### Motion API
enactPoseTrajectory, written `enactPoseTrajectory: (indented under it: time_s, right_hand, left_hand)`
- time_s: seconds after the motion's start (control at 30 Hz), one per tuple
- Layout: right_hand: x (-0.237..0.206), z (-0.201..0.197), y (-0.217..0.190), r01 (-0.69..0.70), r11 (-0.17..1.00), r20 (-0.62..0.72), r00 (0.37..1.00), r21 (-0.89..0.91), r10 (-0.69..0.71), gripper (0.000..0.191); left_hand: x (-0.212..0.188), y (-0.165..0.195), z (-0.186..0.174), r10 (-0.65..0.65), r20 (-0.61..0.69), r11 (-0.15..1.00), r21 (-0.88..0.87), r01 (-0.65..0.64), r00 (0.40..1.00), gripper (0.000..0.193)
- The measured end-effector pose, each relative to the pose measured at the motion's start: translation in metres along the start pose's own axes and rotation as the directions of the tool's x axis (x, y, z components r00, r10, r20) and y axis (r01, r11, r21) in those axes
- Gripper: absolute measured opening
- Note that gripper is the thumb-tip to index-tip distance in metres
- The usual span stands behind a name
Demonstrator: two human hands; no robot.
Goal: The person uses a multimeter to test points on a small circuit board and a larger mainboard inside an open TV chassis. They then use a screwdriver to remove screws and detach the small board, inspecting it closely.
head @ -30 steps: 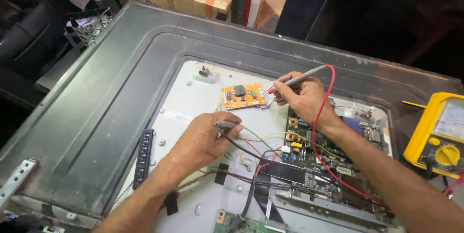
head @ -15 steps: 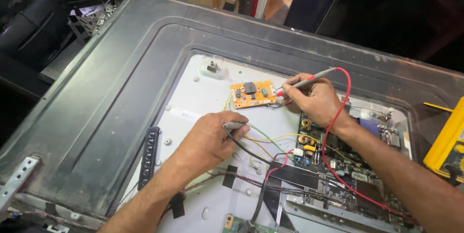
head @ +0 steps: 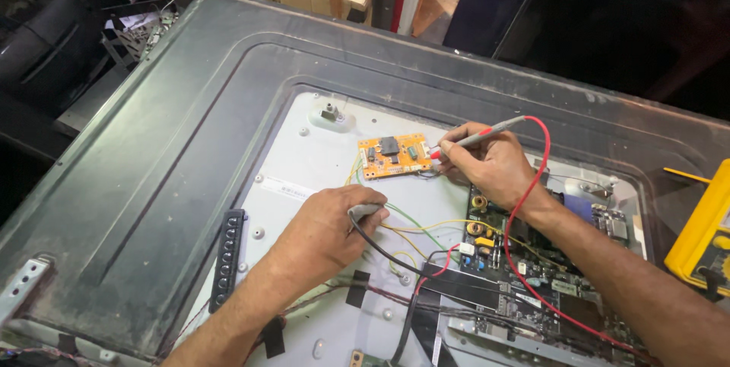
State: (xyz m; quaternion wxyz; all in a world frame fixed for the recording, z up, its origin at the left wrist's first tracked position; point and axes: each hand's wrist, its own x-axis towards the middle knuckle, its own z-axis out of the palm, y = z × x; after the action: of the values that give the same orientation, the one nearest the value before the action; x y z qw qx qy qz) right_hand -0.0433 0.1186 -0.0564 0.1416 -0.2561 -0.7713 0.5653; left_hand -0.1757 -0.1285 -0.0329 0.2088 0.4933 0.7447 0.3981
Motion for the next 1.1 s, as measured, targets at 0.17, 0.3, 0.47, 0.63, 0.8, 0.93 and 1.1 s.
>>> enactPoseTrajectory:
  time_s: [0.17,0.3,0.47,0.63,0.8,0.93,1.1]
  right_hand:
    - [0.002,0.003,-0.002,0.041,0.998,-0.013,0.999,-0.041,-0.042,0.02]
    - [0.006,0.008,-0.01,0.057,0.997,-0.063,0.996,-0.055,-0.06,0.022]
    - [0.012,0.022,-0.019,0.079,0.995,-0.083,0.993,-0.066,-0.085,0.024]
    - [0.014,0.039,-0.029,0.086,0.99,-0.078,0.992,-0.112,-0.095,0.024]
    - [0.025,0.048,-0.041,0.083,0.985,-0.084,0.992,-0.15,-0.096,0.026]
    - [0.027,0.052,-0.04,0.084,0.984,-0.087,0.991,-0.155,-0.098,0.025]
    - [0.026,0.049,-0.031,0.092,0.976,-0.082,0.991,-0.196,-0.109,0.025]
  left_hand:
    - [-0.001,-0.001,-0.002,0.043,-0.015,0.999,0.005,-0.042,0.999,0.021]
    - [-0.003,-0.003,-0.004,0.053,-0.021,0.998,0.017,-0.053,0.998,0.02]
    - [-0.007,-0.008,-0.009,0.092,-0.04,0.996,0.014,-0.092,0.995,0.02]
    - [-0.014,-0.012,-0.014,0.05,-0.077,0.998,-0.038,-0.053,0.996,0.019]
    - [-0.011,-0.008,-0.017,-0.001,-0.189,0.952,-0.3,-0.057,0.982,0.023]
    - [0.001,-0.004,-0.022,-0.125,-0.094,0.987,-0.116,0.113,0.988,0.033]
    - [0.006,-0.001,-0.033,-0.074,-0.026,0.988,-0.137,0.07,0.997,0.033]
